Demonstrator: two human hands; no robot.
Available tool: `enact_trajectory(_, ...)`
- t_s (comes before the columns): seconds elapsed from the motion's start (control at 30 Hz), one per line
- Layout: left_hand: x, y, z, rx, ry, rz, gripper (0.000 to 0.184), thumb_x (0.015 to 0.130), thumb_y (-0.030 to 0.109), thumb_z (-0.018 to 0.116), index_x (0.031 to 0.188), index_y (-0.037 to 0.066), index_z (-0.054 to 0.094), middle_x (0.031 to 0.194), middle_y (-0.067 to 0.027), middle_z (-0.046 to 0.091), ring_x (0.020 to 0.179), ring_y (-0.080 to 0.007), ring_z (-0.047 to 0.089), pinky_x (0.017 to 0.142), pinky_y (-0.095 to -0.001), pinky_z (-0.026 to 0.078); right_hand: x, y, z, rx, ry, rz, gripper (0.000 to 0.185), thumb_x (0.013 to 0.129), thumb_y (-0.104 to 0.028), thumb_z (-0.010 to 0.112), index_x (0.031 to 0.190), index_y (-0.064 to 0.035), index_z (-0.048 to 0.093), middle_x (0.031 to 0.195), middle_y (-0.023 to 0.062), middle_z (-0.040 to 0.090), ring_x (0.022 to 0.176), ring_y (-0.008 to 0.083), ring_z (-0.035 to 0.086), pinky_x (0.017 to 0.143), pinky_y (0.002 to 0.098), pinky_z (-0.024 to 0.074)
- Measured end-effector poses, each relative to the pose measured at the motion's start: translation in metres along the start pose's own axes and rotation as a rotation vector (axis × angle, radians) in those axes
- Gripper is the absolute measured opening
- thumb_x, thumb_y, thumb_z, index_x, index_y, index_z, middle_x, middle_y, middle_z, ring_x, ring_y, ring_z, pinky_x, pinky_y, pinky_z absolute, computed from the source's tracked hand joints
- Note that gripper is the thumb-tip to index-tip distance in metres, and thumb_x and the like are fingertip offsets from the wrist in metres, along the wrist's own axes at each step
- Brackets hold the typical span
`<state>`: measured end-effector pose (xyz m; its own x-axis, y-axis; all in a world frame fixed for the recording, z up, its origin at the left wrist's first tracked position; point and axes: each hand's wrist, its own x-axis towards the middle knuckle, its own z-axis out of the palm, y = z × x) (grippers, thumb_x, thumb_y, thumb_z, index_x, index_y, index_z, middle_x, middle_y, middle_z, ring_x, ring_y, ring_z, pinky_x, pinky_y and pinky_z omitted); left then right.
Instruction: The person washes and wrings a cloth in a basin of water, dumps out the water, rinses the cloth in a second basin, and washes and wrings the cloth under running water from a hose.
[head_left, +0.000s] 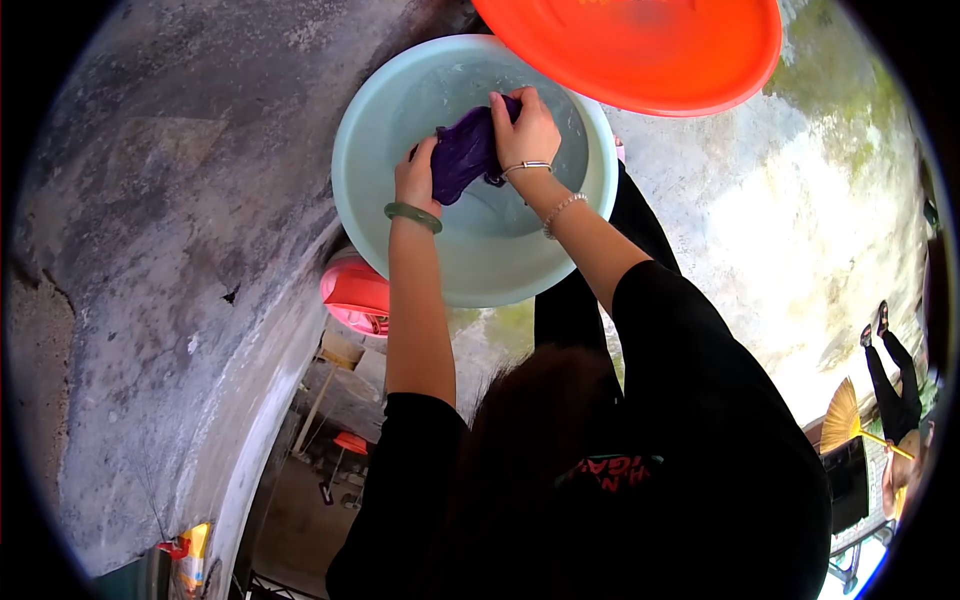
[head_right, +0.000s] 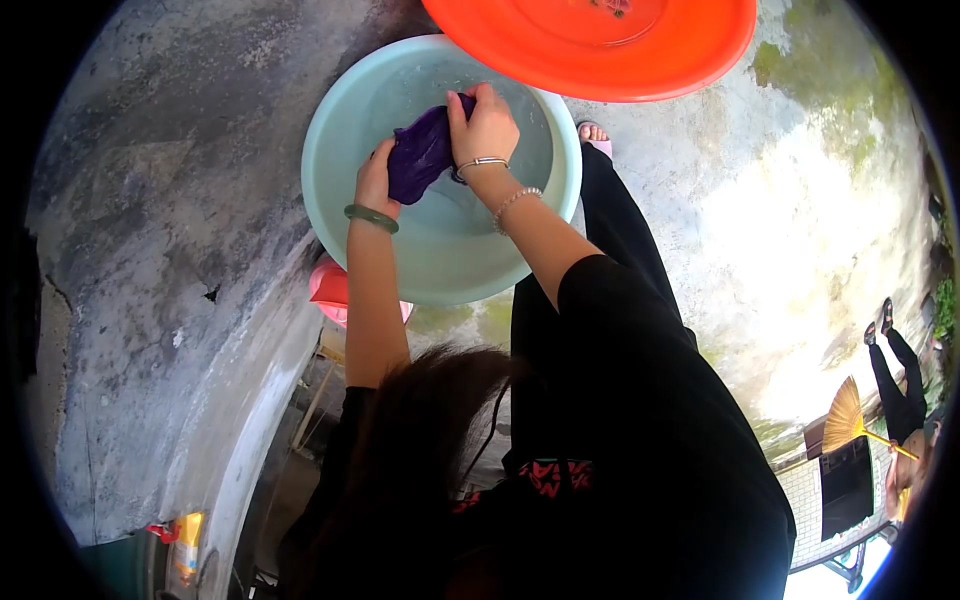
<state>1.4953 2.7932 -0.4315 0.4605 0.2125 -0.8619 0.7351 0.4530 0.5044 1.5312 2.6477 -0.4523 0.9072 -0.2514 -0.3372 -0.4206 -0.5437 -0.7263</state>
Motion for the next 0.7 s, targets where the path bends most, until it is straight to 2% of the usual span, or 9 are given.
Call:
enact_trajectory(0.13, -0.004, -0.023, 0.005, 0.664, 0.28, 0.592, 0.056, 0.082, 0.034, 0.063, 0.123, 0.0, 0.045, 0.121, -0.0182, 0.05, 0.111, -0.029, 0.049, 0.094, -0.0384, 0.039, -0.018, 0.019, -0.012, -0.169, -0.117, -0.282, 0.041, 0.08, -0.032, 0.059, 0.118, -0.0167, 0.051, 0.122, 0.0097, 0.048, 0.116, 0.0272, 0.043, 0.09, 0.0457, 0.0384)
enact_trajectory(0.17, 0.003, -0.035, 0.005, 0.691, 0.238, 0.617, 0.063, 0.082, 0.04, 0.061, 0.131, 0.005, 0.039, 0.132, -0.0209, 0.039, 0.122, -0.0333, 0.037, 0.101, -0.0422, 0.029, -0.022, 0.019, -0.008, -0.279, -0.125, -0.333, 0.046, 0.08, -0.031, 0.059, 0.123, -0.0187, 0.047, 0.125, 0.0099, 0.045, 0.119, 0.0276, 0.039, 0.093, 0.0497, 0.0345)
enact_trajectory(0.27, 0.006, -0.061, 0.015, 1.292, 0.396, 0.598, 0.06, 0.084, 0.043, 0.052, 0.137, 0.018, 0.035, 0.139, -0.0192, 0.03, 0.126, -0.0362, 0.028, 0.1, -0.0472, 0.028, -0.032, 0.04, 0.02, -0.487, -0.251, -0.395, 0.063, 0.081, -0.029, 0.057, 0.138, -0.0254, 0.03, 0.133, 0.0122, 0.035, 0.13, 0.0297, 0.025, 0.1, 0.0637, 0.0203)
enact_trajectory(0.3, 0.007, -0.066, 0.019, 1.337, 0.443, 0.629, 0.056, 0.085, 0.041, 0.052, 0.134, 0.018, 0.04, 0.137, -0.0196, 0.033, 0.124, -0.0358, 0.032, 0.098, -0.0459, 0.032, -0.029, 0.036, 0.025, -0.554, -0.243, -0.385, 0.054, 0.082, -0.032, 0.056, 0.133, -0.0244, 0.039, 0.136, 0.0085, 0.033, 0.128, 0.0289, 0.03, 0.098, 0.0581, 0.0291)
enact_trajectory(0.37, 0.013, -0.069, 0.022, 1.248, 0.512, 0.635, 0.052, 0.086, 0.042, 0.048, 0.131, 0.015, 0.045, 0.133, -0.0205, 0.038, 0.118, -0.0375, 0.039, 0.096, -0.0428, 0.035, -0.019, 0.033, 0.031, -0.513, -0.341, -0.263, 0.043, 0.079, -0.029, 0.058, 0.121, -0.0199, 0.053, 0.13, 0.01, 0.043, 0.119, 0.0287, 0.042, 0.094, 0.0503, 0.0376)
enact_trajectory(0.43, 0.021, -0.059, 0.027, 0.72, 0.415, 0.418, 0.051, 0.089, 0.043, 0.044, 0.124, 0.006, 0.049, 0.124, -0.0196, 0.047, 0.111, -0.0344, 0.046, 0.096, -0.0381, 0.035, -0.013, 0.019, 0.041, -0.119, -0.262, -0.034, 0.032, 0.075, -0.027, 0.059, 0.104, -0.0137, 0.063, 0.113, 0.0117, 0.056, 0.101, 0.0303, 0.054, 0.085, 0.041, 0.0453)
enact_trajectory(0.5, 0.006, -0.027, 0.037, -0.294, 0.091, -0.15, 0.047, 0.093, 0.042, 0.037, 0.122, 0.006, 0.046, 0.114, -0.0085, 0.055, 0.106, -0.0222, 0.053, 0.087, -0.0356, 0.045, -0.022, -0.015, 0.02, 0.077, -0.272, -0.034, 0.023, 0.065, -0.028, 0.063, 0.077, -0.0079, 0.062, 0.077, 0.0105, 0.062, 0.074, 0.029, 0.059, 0.07, 0.0394, 0.0461)
enact_trajectory(0.53, -0.005, -0.014, 0.035, -0.445, -0.051, -0.316, 0.047, 0.093, 0.042, 0.037, 0.122, 0.006, 0.046, 0.114, -0.0083, 0.055, 0.106, -0.022, 0.054, 0.087, -0.0354, 0.045, -0.031, -0.029, 0.008, 0.136, -0.278, -0.134, 0.022, 0.065, -0.028, 0.064, 0.07, -0.0077, 0.059, 0.071, 0.0096, 0.061, 0.07, 0.0292, 0.059, 0.067, 0.0388, 0.0456)
enact_trajectory(0.7, 0.005, -0.023, -0.01, -0.534, -0.482, -0.271, 0.044, 0.094, 0.04, 0.037, 0.121, 0.006, 0.047, 0.114, -0.0074, 0.055, 0.104, -0.0209, 0.055, 0.085, -0.0347, 0.046, -0.073, -0.063, -0.012, 0.307, -0.296, -0.573, 0.03, 0.062, -0.025, 0.069, 0.049, -0.0106, 0.046, 0.052, 0.0003, 0.047, 0.053, 0.0191, 0.049, 0.052, 0.0313, 0.0332)
